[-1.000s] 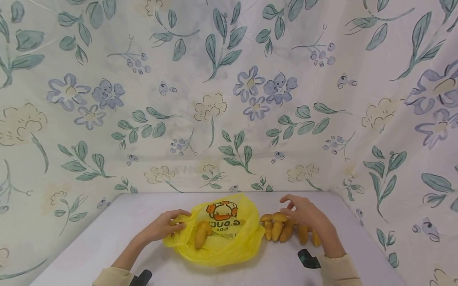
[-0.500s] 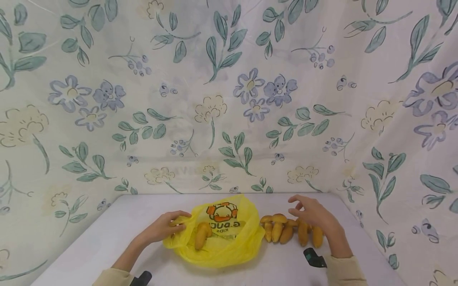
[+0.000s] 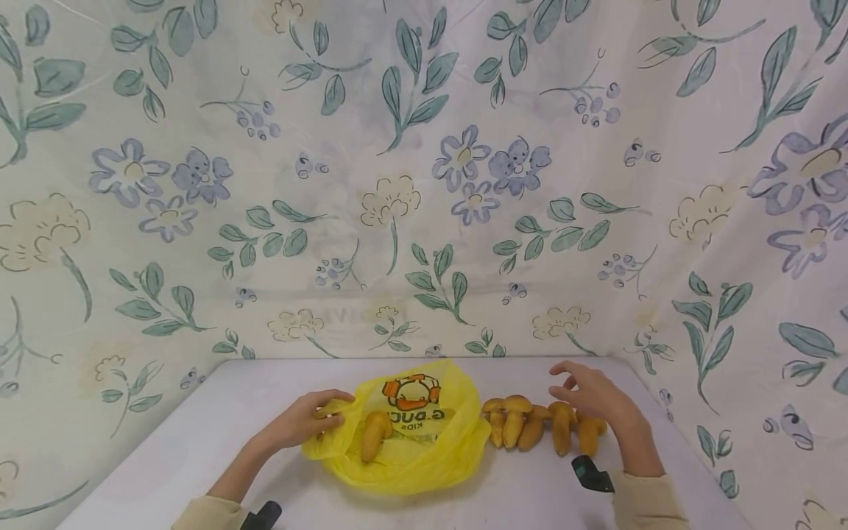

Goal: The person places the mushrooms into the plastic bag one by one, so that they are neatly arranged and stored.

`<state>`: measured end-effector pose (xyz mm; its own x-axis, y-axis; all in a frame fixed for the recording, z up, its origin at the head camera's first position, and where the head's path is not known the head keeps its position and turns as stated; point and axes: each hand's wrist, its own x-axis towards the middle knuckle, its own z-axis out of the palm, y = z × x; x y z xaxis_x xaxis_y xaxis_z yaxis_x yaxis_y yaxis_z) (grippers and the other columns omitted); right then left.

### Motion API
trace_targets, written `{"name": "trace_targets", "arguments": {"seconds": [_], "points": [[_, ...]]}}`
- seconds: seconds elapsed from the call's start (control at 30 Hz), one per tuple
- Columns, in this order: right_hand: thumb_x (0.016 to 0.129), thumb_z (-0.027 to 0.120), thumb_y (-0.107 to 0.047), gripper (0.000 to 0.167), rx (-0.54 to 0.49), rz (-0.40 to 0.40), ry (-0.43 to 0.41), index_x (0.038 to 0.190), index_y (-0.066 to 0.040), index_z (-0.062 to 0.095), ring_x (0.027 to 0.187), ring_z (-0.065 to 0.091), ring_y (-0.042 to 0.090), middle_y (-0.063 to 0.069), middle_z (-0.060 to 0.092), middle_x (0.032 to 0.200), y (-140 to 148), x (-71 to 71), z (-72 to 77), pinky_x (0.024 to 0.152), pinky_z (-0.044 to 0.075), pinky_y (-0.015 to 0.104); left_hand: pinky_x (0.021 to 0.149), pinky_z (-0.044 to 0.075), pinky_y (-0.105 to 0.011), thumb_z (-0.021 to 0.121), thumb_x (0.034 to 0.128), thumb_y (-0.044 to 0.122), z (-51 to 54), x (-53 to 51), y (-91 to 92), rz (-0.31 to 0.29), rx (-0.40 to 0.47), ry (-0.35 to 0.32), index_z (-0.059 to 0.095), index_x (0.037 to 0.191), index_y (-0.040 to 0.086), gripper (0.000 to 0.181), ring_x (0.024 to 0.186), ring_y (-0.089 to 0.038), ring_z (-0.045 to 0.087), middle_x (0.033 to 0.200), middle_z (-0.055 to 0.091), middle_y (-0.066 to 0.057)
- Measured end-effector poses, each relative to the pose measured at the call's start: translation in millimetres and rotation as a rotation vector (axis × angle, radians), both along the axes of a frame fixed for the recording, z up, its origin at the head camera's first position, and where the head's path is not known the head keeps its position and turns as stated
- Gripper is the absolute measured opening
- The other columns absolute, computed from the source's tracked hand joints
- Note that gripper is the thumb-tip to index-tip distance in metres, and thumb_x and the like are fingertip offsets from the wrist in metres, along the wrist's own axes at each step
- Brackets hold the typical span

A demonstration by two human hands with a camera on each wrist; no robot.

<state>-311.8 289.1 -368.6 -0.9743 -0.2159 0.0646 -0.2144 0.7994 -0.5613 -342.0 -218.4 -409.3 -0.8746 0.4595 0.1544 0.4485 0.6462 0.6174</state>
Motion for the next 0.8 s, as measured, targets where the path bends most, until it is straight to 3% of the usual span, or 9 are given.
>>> {"name": "trace_targets", "arguments": {"seconds": [0.33, 0.8], "points": [[0.095, 0.063, -0.033, 0.05, 0.004, -0.029, -0.032, 0.132, -0.001, 0.051, 0.083, 0.066, 0.024, 0.023, 0.063, 0.111, 14.4, -1.9, -3.9, 0.076, 0.057, 0.043, 0.104, 0.041, -0.063, 0.064, 0.0939, 0.014, 0.3, 0.6, 1.2, 0.005, -0.004, -0.003, 0.063, 0.125, 0.007, 0.032, 0.127, -0.041, 0.051, 0.135, 0.059, -0.019], [0.097, 0.061, -0.028, 0.052, 0.007, -0.097, -0.084, 0.136, 0.003, 0.046, 0.085, 0.063, 0.024, 0.03, 0.059, 0.114, 28.2, -0.9, -7.0, 0.072, 0.058, 0.041, 0.103, 0.044, -0.061, 0.065, 0.0937, 0.015, -0.7, 1.1, 1.1, 0.002, -0.001, -0.003, 0.063, 0.125, 0.008, 0.032, 0.125, -0.039, 0.053, 0.135, 0.059, -0.019]]}}
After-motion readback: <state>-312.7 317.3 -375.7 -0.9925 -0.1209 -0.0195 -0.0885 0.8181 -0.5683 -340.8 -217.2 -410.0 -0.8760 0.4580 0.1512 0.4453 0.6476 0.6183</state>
